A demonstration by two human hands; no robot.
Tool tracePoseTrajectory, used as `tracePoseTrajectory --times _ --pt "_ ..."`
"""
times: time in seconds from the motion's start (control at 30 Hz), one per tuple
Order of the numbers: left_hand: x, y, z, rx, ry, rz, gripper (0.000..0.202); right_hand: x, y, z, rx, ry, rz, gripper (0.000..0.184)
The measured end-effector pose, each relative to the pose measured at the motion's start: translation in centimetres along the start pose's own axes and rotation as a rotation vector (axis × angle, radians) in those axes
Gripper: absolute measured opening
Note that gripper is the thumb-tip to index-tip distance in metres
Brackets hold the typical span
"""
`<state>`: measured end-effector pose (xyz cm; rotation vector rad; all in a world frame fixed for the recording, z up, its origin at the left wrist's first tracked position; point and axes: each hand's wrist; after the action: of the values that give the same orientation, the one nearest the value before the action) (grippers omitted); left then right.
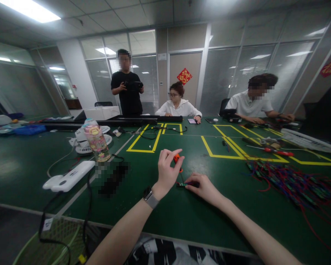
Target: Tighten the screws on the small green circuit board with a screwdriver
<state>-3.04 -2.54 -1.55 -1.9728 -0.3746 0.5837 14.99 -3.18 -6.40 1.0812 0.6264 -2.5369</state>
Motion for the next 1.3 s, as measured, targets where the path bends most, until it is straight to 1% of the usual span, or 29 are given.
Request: tracePoseTrajectory --times 0.07,0.17,0.23,0.4,0.53,0.6,0.67,0.77,0.83,1.0,1.07,1.2,1.3 --pt "-0.07 0.04 -0.10 -0.001 -0.022 0.000 0.023 -0.01 0.02 0.03 -0.005 -0.001 -0.002 0.012" --pt "-0.11 0.12 -0.42 -0.020 0.048 0.089 0.033 -0.08 0.04 0.15 -0.010 -0.003 0.000 0.013" --pt "-0.07 0.14 -0.55 -0.027 0.076 0.116 0.037 -0.14 0.04 0.25 -0.005 -0.001 0.006 0.013" --pt "0.07 0.15 -0.36 -0.008 -0.026 0.063 0.027 -0.22 0.07 0.42 0.004 -0.002 0.014 0.013" --pt "0.19 0.28 -0.43 -0.040 0.033 0.124 0.036 -0.27 0.09 0.46 0.003 -0.006 0.010 0.012" --pt "0.27 0.33 -0.48 -0.050 0.071 0.135 0.040 -0.31 0.10 0.51 0.003 0.001 0.009 0.011" --pt "0.30 0.31 -0.48 -0.039 0.059 0.126 0.038 -0.33 0.12 0.56 0.003 0.004 0.007 0.012" --pt "0.22 0.23 -0.45 -0.013 0.002 0.095 0.031 -0.28 0.14 0.54 0.008 -0.001 0.001 0.012" --pt "0.13 0.22 -0.51 -0.006 -0.001 0.095 0.028 -0.19 0.13 0.46 0.006 -0.010 -0.003 0.011" --pt "0.14 0.49 -0.64 -0.052 0.088 0.153 0.038 -0.12 0.10 0.41 -0.008 -0.021 -0.007 0.010" --pt "0.27 0.57 -0.52 -0.078 0.093 0.142 0.038 -0.17 0.10 0.48 -0.001 -0.028 0.000 0.010" --pt "0.37 0.43 -0.22 -0.064 0.037 0.094 0.030 -0.19 0.10 0.45 0.008 -0.036 0.009 0.010" --pt "0.25 0.29 -0.28 -0.030 -0.005 0.091 0.024 -0.15 0.12 0.35 0.009 -0.037 0.010 0.011"
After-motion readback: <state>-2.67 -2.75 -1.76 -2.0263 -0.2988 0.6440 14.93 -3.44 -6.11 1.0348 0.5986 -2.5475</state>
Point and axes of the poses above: each hand's wrist, its own y-axis away from the middle knuckle, its own x-axis out of the palm, z = x × y, and after that the axes turned 1 degree about y, right-handed
